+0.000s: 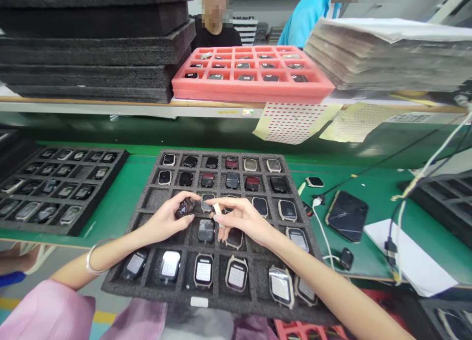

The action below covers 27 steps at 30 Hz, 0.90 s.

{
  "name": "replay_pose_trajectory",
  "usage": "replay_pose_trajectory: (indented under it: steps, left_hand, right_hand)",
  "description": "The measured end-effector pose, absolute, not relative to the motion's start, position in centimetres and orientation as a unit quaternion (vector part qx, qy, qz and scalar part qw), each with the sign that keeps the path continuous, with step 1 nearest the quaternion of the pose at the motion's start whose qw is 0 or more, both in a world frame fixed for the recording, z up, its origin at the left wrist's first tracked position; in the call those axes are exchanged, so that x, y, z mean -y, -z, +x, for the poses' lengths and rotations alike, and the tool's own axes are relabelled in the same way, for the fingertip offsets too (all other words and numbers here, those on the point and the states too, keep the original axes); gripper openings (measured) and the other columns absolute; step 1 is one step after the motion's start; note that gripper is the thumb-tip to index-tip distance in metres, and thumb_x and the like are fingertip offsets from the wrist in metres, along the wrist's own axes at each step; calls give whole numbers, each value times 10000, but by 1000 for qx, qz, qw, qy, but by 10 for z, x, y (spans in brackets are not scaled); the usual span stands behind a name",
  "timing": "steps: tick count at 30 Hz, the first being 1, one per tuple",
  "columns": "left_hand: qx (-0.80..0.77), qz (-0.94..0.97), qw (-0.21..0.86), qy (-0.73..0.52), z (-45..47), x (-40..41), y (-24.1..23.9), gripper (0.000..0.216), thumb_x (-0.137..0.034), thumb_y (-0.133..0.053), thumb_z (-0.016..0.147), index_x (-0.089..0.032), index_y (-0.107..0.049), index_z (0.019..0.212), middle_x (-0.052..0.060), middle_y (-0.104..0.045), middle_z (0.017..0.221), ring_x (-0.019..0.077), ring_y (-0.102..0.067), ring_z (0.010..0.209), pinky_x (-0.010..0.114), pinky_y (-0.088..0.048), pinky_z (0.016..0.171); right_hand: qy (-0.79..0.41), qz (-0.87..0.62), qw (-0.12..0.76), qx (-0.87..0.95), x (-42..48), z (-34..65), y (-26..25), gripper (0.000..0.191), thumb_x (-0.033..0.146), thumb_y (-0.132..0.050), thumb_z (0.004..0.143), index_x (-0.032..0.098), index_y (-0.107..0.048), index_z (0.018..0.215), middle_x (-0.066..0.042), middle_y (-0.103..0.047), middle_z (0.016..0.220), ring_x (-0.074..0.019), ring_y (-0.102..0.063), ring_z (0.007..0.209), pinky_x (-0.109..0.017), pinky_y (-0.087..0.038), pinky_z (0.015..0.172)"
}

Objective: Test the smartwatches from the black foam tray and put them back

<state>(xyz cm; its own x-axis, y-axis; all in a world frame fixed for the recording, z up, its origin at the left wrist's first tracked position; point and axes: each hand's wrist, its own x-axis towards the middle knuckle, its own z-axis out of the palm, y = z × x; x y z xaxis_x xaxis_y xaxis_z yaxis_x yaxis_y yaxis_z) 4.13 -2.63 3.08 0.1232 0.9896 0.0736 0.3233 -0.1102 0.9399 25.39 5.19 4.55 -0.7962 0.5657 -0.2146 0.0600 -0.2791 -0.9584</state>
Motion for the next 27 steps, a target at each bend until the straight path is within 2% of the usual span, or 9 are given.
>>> replay_pose_trajectory:
  steps: [4, 8, 12, 15, 18, 22, 27]
  left_hand:
    - [-524, 604, 428, -420, 41, 28, -34, 363, -139, -536, 789, -187, -504, 1147, 0, -572, 880, 141, -549, 734, 261, -449, 709]
    - [-506, 610, 416, -446, 41, 33, -39, 335, -93, -535, 771, -184, -527, 1093, 8, -578, 903, 141, -539, 768, 248, -445, 723]
    - [-511, 603, 428, -438, 41, 36, -39, 339, -118, -550, 794, -200, -515, 1122, -9, -547, 851, 115, -521, 680, 222, -441, 632]
    - [-508, 577, 474, -428, 41, 35, -34, 396, -164, -574, 817, -222, -470, 1195, -12, -528, 869, 86, -494, 606, 206, -441, 565]
    - [-465, 537, 550, -438, 42, 31, -28, 501, -187, -619, 802, -228, -411, 1256, 16, -532, 964, 95, -530, 646, 226, -489, 588]
    - [-404, 478, 634, -454, 44, 27, -24, 466, -162, -568, 814, -201, -409, 1251, 49, -560, 992, 159, -603, 789, 276, -540, 648]
    - [-394, 426, 673, -458, 44, 26, -22, 392, -143, -504, 826, -206, -490, 1214, 59, -600, 1021, 205, -632, 888, 333, -563, 720]
  right_hand:
    - [-741, -254, 185, 594, -52, 257, -48, 454, 267, -697, 815, 96, -594, 1222, -19, -690, 625, -154, -670, 501, -252, -543, 535]
    - [-751, -217, 184, 597, -49, 263, -53, 463, 257, -668, 845, 106, -564, 1270, -35, -700, 615, -171, -682, 536, -267, -545, 547]
    - [-757, -215, 168, 593, -46, 264, -53, 477, 257, -658, 851, 100, -546, 1287, -43, -707, 646, -175, -689, 547, -273, -555, 557]
    - [-777, -235, 168, 560, -47, 262, -50, 527, 274, -664, 839, 102, -507, 1311, -89, -722, 826, -183, -699, 570, -285, -566, 549]
    - [-813, -229, 155, 512, -49, 260, -49, 505, 282, -618, 863, 130, -466, 1320, -136, -693, 993, -207, -713, 648, -306, -573, 555]
    - [-826, -236, 148, 491, -50, 258, -45, 344, 250, -577, 876, 147, -520, 1199, -109, -686, 940, -201, -707, 644, -265, -551, 499]
    - [-798, -283, 174, 503, -47, 257, -40, 397, 224, -582, 837, 153, -498, 1219, -98, -703, 890, -208, -709, 599, -258, -547, 465]
